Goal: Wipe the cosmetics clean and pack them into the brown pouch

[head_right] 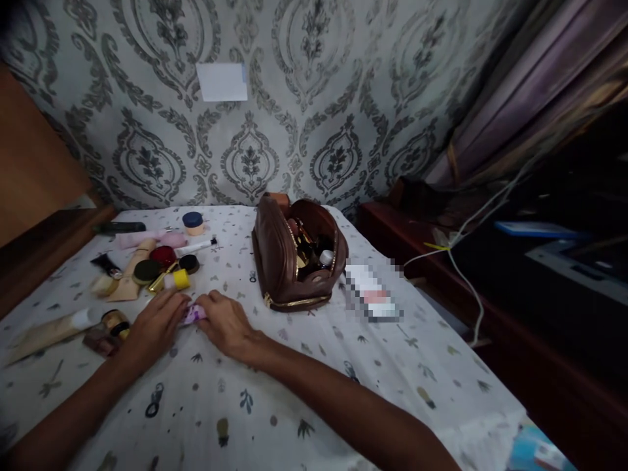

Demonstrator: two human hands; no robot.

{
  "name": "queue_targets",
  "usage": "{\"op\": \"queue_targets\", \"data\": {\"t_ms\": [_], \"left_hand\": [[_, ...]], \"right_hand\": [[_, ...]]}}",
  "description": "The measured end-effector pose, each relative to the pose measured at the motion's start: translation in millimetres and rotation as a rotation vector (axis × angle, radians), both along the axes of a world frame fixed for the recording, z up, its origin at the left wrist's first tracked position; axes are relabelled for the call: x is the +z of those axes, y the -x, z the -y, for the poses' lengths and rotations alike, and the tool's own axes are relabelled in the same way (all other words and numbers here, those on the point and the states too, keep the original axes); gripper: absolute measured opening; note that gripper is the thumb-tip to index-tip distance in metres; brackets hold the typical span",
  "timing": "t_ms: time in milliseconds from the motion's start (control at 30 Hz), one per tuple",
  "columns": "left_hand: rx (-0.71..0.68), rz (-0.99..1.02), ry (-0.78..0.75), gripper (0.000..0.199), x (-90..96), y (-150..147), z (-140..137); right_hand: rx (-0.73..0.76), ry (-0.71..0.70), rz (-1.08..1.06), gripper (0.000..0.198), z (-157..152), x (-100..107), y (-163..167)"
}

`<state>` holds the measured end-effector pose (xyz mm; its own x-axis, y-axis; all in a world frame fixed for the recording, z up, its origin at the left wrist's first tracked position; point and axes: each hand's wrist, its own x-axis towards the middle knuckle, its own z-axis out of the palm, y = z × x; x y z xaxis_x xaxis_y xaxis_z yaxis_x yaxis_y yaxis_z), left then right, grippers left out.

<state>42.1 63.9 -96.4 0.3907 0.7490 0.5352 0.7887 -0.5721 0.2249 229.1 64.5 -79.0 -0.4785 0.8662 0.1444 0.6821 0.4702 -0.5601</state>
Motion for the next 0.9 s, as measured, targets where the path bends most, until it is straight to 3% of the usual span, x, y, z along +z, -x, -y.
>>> {"op": "queue_targets", "data": {"t_ms": [167, 333, 433, 567, 667, 900], "left_hand": [[0.033, -0.160, -0.133, 0.033, 8.4, -10, 11], [-0.239, -0.241, -0.132, 0.035, 6.5, -21, 27], [-0.328, -0.276, -0.077, 0.033, 5.0, -25, 31], [-0.395, -0.286, -0.053, 0.032, 6.1, -25, 32], [-0.419, -0.292, -0.050, 0.030, 4.0, -23, 33], [-0.376, -0.337, 0.039, 0.029, -1.3, -23, 40]], "right_hand": [[0.052, 0.005, -0.034, 0.027, -15, -7, -2], [0.295, 0.008, -0.088, 0.046, -28, 5, -14], [0.429, -0.005, -0.085, 0.048, -36, 21, -13], [0.434, -0.008, -0.061, 0.033, -34, 42, 19], [0.415, -0.008, 0.067, 0.017, -26, 45, 57], [0.398, -0.001, 0.362, 0.032, -22, 38, 114]]}}
